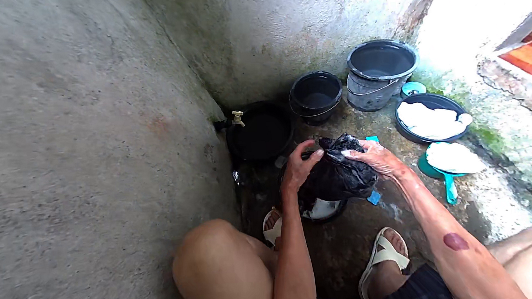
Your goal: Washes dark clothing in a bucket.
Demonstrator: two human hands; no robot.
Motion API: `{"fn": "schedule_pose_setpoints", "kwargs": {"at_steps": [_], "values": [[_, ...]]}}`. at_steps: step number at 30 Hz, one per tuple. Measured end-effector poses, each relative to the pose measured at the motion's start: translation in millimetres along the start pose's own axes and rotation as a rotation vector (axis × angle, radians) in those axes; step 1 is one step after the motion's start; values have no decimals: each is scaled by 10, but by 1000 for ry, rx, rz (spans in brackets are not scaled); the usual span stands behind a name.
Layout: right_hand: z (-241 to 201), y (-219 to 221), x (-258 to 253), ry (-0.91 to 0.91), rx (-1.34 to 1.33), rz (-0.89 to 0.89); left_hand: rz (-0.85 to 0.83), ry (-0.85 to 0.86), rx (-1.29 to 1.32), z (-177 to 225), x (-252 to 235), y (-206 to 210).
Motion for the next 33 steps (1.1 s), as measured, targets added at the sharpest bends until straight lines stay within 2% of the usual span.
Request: {"fn": "schedule_pose_setpoints", "kwargs": {"at_steps": [2,5,9,15,22,28,30,33], "values": [[-138,43,51,-27,18,-21,-5,24,124,-8,-94,118],[-205,-26,64,-106,68,81,50,38,244,-17,-135,209],[-4,-107,4,-196,149,286,157,-19,226,35,-134,272],[314,-118,-60,-133,199,275,246,-23,161,22,-167,207],[344,-114,-88,-126,252,224,76,-67,110,67,-259,292],[142,-163,-82,-99,1,265,-20,-53,214,183,-331,427],[58,-181,-87,-147,6,271,1,-64,228,205,-369,446],[-21,-211,-93,-270,148,407,101,-102,202,216,-428,425]]}}
Point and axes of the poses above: each hand's wrist, its own x-axis away from the middle knuckle, its own y-axis out of the palm, z = x × y, the point moved 5 cm from there along -x, towards the middle knuckle, and after that the axes turned 6 degrees about y, right-handed, at the moved point
